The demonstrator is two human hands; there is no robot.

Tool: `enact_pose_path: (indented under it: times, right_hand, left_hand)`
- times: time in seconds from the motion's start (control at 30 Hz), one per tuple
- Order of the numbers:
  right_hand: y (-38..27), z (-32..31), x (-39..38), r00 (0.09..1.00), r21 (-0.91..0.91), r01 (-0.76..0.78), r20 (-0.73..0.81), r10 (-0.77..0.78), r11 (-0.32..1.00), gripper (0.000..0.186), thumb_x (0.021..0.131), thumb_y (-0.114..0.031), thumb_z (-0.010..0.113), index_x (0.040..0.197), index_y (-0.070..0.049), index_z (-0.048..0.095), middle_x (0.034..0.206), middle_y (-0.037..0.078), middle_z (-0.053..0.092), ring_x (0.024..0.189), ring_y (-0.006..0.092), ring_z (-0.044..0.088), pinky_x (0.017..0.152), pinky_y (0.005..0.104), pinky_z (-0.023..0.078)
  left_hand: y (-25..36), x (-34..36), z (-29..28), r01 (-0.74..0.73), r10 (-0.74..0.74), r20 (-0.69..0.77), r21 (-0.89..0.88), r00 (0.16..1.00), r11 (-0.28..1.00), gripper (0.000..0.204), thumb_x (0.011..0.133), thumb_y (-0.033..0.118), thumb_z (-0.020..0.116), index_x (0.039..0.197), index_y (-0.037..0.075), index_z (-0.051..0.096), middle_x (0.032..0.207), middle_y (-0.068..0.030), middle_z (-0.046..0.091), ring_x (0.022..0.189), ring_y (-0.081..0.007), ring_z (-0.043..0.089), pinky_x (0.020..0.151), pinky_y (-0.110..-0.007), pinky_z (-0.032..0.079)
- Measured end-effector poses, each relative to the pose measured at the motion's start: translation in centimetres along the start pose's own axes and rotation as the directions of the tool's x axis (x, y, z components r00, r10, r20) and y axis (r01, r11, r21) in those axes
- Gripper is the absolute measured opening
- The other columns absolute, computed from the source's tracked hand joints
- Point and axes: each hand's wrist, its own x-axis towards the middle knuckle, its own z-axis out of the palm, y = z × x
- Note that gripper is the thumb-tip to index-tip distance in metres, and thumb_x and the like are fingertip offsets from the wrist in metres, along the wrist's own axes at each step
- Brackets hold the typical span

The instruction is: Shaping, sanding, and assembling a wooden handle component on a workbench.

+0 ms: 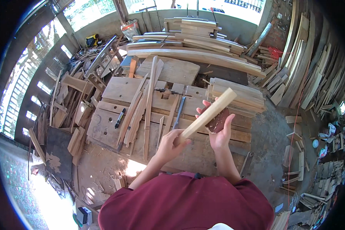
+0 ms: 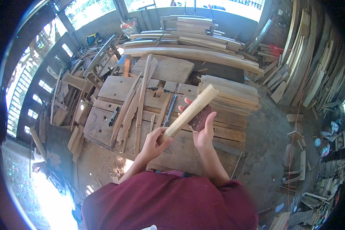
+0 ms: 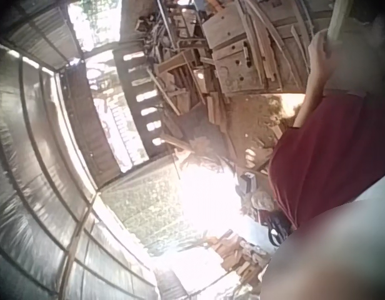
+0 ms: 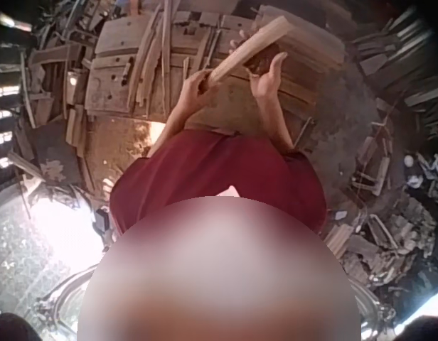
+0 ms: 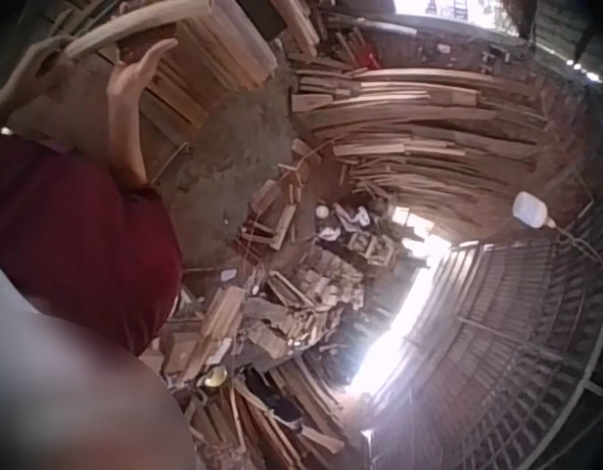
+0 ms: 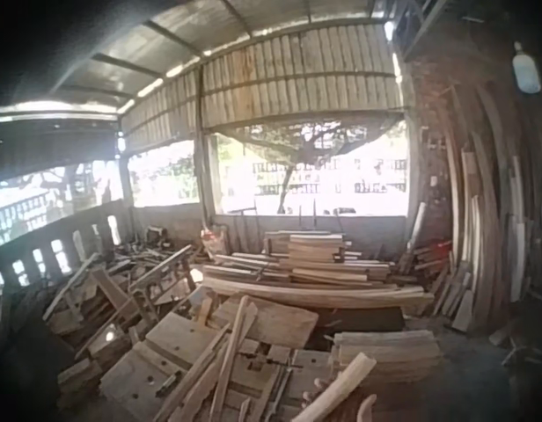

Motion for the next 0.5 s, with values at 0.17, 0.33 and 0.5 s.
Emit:
enact_pose_path:
  times: [0.17,0.33,0.5]
  right_hand:
    - [0.8,-0.8,-0.3,0.995,0.041,-0.055,-0.085,0.059,0.998,0.05,0.098,-0.032,0.038,0.139,-0.004,0.027,0.131,0.015,0.045,0.118,0.0277,0.049,0.1,0.04,0.039]
    - [0.0,-0.1,-0.3,0.997,-0.074,-0.043,-0.068,0.038,0.996,0.049,0.098,-0.029,0.038,0.138,-0.003,0.028,0.132,0.016,0.044,0.116,0.0301,0.05,0.097,0.0421,0.042]
    - [-0.6,1.2,-0.2,0.999,-0.036,0.018,-0.038,-0.019,0.999,0.049,0.098,-0.031,0.035,0.139,-0.007,0.025,0.134,0.02,0.04,0.116,0.0329,0.05,0.093,0.0449,0.046]
  left_hand:
    - [-1.1,-0.9,0.0,0.402,-0.219,0.359,-0.589,0.907,0.7,0.035,0.098,0.031,0.038,0.12,0.004,0.04,0.072,-0.0033,0.052,0.056,-0.0093,0.048,0.053,-0.024,0.041]
    - [-0.2,-1.2,0.0,0.51,-0.198,0.485,-0.68,0.852,0.528,0.04,0.099,0.04,0.028,0.112,0.005,0.042,0.063,-0.0021,0.044,0.049,-0.0092,0.039,0.046,-0.023,0.035]
    - [0.0,-1.7,0.0,0.57,-0.168,0.584,-0.621,0.794,0.538,0.048,0.096,0.05,0.029,0.107,0.005,0.043,0.062,-0.003,0.045,0.048,-0.0099,0.041,0.044,-0.023,0.035]
